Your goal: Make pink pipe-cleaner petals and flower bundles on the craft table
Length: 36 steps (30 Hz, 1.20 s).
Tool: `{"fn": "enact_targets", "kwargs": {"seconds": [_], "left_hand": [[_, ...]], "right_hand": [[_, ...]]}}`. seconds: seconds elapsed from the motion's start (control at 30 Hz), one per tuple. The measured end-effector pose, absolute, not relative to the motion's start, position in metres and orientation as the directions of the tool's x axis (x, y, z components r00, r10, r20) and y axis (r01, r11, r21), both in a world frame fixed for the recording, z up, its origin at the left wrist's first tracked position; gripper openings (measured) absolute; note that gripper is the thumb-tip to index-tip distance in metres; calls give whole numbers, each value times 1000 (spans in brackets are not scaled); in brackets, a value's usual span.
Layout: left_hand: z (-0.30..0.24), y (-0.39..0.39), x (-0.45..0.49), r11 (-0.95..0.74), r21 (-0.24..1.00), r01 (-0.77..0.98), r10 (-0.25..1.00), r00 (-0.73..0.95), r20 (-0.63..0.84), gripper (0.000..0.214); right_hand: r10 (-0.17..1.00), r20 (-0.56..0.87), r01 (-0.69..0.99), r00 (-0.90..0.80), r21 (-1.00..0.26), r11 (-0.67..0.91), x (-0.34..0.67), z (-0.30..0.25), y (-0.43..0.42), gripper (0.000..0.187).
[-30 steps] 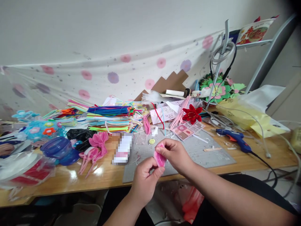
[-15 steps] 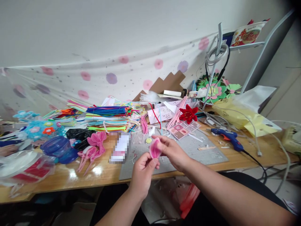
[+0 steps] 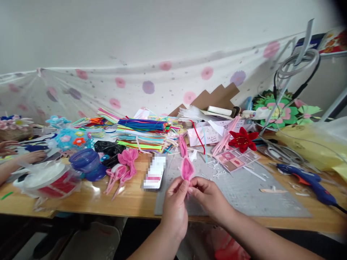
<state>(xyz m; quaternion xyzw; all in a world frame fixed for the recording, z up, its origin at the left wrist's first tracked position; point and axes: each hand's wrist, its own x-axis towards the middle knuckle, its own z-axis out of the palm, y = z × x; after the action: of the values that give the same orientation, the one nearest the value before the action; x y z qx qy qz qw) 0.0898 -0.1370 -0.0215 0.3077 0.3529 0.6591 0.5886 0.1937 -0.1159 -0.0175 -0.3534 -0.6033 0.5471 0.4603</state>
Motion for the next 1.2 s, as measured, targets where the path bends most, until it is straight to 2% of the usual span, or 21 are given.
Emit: {"fn": "enact_targets", "kwargs": {"seconds": [0.17,0.3,0.37,0.43,0.57,0.63,0.7,0.87,0.97,1.1,1.2], "left_hand": [[-17,-125,78,18,817,-577,1000,22,-7,20],[-11,-103,66,37,909,-414,999,43,-21,20],[-9,-93,66,26,950,-310,999,40,-15,20],[-8,-85,71,27,967,-252,999,43,-17,19],[-2,-69,86,36,985,-170,995,100,-19,18],[4,-61,91,24,997,-69,987,160,-13,21],[10,-52,95,-2,994,106,975,222,-22,24],[16,-40,104,-147,852,503,947,321,-26,27],[7,-39,107,-232,758,610,930,366,-10,29],[-10,-39,101,-305,752,584,906,421,41,24],[-18,-38,94,-375,730,572,890,441,112,19]], "right_hand": [[889,61,15,-454,-997,76,210,-9,-112,28],[812,-105,112,-574,-993,-50,227,0,-106,24],[825,-119,84,-552,-993,-88,231,1,-102,20],[882,-82,58,-463,-996,-63,233,-1,-96,28],[959,-38,186,-280,-982,15,241,-4,-83,27],[967,-33,260,-253,-965,35,251,-2,-78,29],[969,-23,320,-247,-946,59,263,1,-75,30],[955,-53,448,-291,-890,87,287,4,-73,27],[942,-16,527,-335,-832,173,303,3,-70,24],[964,39,671,-263,-711,212,349,6,-46,26],[970,143,889,-199,-390,240,390,2,-16,28]]}}
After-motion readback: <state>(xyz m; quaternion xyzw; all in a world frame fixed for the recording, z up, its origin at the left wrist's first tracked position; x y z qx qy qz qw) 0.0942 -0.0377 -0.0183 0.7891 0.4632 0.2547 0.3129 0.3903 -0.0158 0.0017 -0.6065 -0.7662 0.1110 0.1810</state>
